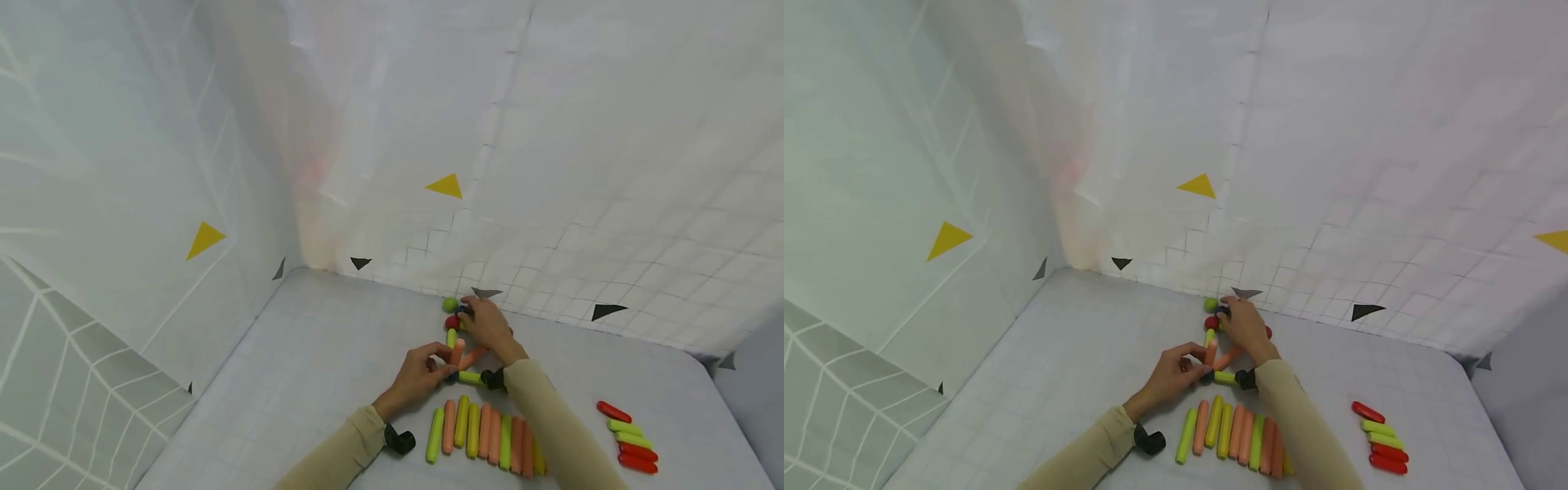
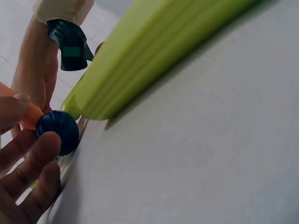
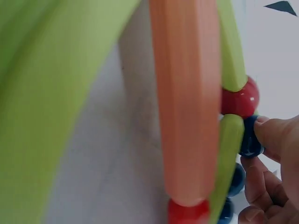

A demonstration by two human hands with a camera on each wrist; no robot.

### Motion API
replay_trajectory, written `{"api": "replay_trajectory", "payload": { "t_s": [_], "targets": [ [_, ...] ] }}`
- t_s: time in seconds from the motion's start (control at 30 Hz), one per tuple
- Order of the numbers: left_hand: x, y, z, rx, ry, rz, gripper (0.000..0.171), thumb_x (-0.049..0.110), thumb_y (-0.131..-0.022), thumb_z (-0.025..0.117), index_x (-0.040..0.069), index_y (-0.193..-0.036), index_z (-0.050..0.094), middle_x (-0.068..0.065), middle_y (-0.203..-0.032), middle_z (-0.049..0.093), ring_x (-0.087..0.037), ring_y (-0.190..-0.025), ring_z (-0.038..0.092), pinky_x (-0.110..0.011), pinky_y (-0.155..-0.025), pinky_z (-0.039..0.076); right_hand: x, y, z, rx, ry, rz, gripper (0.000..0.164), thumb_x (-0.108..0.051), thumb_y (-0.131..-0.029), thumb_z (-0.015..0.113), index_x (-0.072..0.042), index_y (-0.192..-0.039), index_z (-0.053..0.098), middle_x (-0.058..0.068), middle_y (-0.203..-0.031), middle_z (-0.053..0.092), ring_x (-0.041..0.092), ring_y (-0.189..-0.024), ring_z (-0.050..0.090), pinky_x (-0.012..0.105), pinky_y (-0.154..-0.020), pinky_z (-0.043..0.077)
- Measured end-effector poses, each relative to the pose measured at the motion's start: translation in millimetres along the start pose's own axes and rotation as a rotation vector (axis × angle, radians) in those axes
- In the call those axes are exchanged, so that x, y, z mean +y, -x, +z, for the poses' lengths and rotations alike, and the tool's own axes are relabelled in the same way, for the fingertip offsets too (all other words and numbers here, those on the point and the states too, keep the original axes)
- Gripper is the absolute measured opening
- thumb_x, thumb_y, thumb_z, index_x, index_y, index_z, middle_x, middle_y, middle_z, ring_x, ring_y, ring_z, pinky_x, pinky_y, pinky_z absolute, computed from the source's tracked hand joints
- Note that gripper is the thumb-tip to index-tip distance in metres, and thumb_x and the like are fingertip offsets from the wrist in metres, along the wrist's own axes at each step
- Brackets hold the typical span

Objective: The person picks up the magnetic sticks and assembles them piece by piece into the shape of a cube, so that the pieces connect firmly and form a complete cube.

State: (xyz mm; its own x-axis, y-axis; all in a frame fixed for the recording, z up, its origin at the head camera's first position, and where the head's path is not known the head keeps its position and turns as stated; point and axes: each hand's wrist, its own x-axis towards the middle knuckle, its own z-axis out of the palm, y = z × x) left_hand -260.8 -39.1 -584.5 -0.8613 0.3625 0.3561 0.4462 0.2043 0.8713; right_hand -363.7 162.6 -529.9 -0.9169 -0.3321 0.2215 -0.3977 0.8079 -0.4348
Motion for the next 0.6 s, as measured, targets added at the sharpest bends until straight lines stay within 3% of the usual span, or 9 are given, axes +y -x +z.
{"api": "replay_trajectory", "payload": {
  "t_s": [0.13,0.23,0.47,0.6],
  "targets": [
    [-1.1,-1.8,1.0,0.006,0.0,0.025,0.019,0.016,-0.101,0.074,0.012,-0.12,0.073,-0.007,-0.112,0.077,0.001,-0.063,0.06,-0.02,-0.058,0.055,-2,2,-11,0.05,-0.032,-0.054,0.04,-0.013,-0.105,0.065,0.007,-0.139,0.062,0.033,-0.127,0.066,0.048,-0.112,0.065,0.062,-0.093,0.054],
    [-2.0,-2.4,1.1,0.011,-0.001,0.028,0.019,0.016,-0.101,0.074,0.012,-0.12,0.072,-0.007,-0.112,0.076,0.001,-0.062,0.059,-0.02,-0.057,0.054,-3,6,-24,0.065,-0.117,-0.058,0.038,-0.013,-0.108,0.061,0.008,-0.139,0.06,0.033,-0.13,0.064,0.045,-0.106,0.065,0.059,-0.09,0.054],
    [-1.5,-1.4,1.0,0.004,-0.015,0.006,0.02,0.017,-0.101,0.075,0.013,-0.12,0.072,-0.006,-0.113,0.075,0.002,-0.062,0.058,-0.019,-0.057,0.053,-14,29,-54,-0.013,-0.342,0.035,0.049,-0.036,-0.113,0.053,-0.004,-0.15,0.054,0.023,-0.136,0.064,0.041,-0.117,0.065,0.053,-0.094,0.056],
    [-1.7,0.2,1.7,0.007,-0.004,0.016,0.02,0.016,-0.101,0.074,0.012,-0.12,0.071,-0.008,-0.113,0.074,0.002,-0.061,0.057,-0.019,-0.056,0.052,-23,42,-65,-0.044,-0.405,0.052,0.05,-0.042,-0.111,0.054,-0.01,-0.15,0.056,0.018,-0.135,0.067,0.035,-0.114,0.067,0.041,-0.091,0.056]
  ]
}}
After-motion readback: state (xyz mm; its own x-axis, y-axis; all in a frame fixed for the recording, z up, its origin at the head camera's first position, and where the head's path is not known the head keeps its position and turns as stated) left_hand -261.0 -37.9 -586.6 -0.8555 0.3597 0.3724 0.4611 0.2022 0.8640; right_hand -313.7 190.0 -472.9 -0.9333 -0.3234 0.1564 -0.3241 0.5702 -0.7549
